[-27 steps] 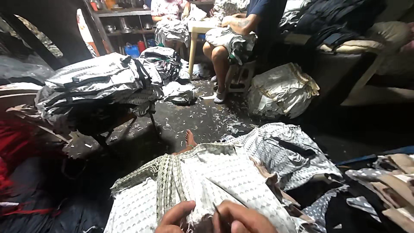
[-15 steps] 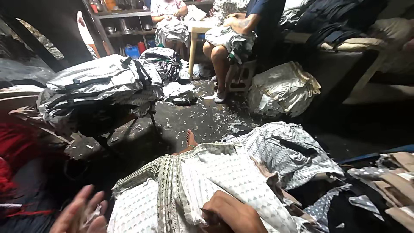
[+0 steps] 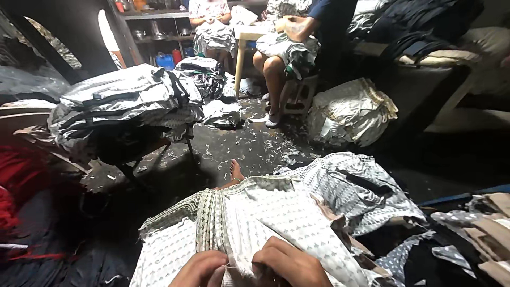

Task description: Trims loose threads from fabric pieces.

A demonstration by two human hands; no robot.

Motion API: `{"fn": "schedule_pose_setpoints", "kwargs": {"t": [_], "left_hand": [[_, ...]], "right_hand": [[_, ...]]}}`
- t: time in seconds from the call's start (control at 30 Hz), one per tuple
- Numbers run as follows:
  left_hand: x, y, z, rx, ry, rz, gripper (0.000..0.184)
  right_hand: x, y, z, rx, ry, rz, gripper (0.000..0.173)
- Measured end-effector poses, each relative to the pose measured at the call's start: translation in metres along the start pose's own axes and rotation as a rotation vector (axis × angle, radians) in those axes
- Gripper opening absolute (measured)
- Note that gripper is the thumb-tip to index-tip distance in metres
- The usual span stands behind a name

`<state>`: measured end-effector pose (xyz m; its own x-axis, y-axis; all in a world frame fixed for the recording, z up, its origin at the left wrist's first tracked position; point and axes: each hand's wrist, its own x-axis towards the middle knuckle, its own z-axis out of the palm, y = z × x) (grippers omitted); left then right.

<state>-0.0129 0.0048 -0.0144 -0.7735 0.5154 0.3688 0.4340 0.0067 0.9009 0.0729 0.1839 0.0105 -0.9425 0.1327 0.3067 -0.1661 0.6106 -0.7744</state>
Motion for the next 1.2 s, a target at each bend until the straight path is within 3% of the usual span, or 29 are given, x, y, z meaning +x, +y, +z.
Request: {"fn": "schedule_pose_setpoints", "kwargs": {"t": [0.17, 0.27, 0.3, 0.43, 0.6, 0.9, 1.0, 1.13, 1.2], "left_hand": [[-0.002, 0.011, 0.001, -0.212, -0.007, -0.125, 0.011], [-0.003, 0.014, 0.002, -0.245, 0.005, -0.134, 0.012], [-0.004, 0.014, 0.003, -0.246, 0.007, -0.125, 0.013], [-0.003, 0.014, 0.004, -0.238, 0.016, -0.087, 0.015], [-0.002, 0.015, 0.005, -0.228, 0.019, -0.069, 0.016], [-0.004, 0.011, 0.008, -0.249, -0.035, -0.071, 0.019], [-0.003, 0.009, 0.006, -0.278, -0.035, -0.082, 0.018], [-0.002, 0.008, 0.004, -0.288, -0.084, -0.104, 0.018], [0.000, 0.006, -0.005, -0.283, -0.138, -0.063, 0.019]], "right_hand": [[0.000, -0.002, 0.001, 0.026, 0.012, 0.038, 0.019], [-0.001, -0.004, -0.003, 0.049, 0.052, 0.030, 0.051], [-0.002, -0.005, -0.004, 0.021, 0.071, 0.003, 0.054], [-0.002, -0.011, -0.010, -0.162, 0.086, -0.108, 0.032], [0.003, -0.011, -0.010, -0.360, 0.094, -0.215, 0.021], [0.005, -0.009, -0.001, -0.428, 0.051, -0.210, 0.019], [0.006, -0.006, -0.003, -0.321, 0.074, -0.141, 0.020], [0.010, -0.002, -0.004, -0.139, 0.027, -0.005, 0.039], [0.010, 0.002, 0.000, -0.173, 0.025, -0.008, 0.029]]}}
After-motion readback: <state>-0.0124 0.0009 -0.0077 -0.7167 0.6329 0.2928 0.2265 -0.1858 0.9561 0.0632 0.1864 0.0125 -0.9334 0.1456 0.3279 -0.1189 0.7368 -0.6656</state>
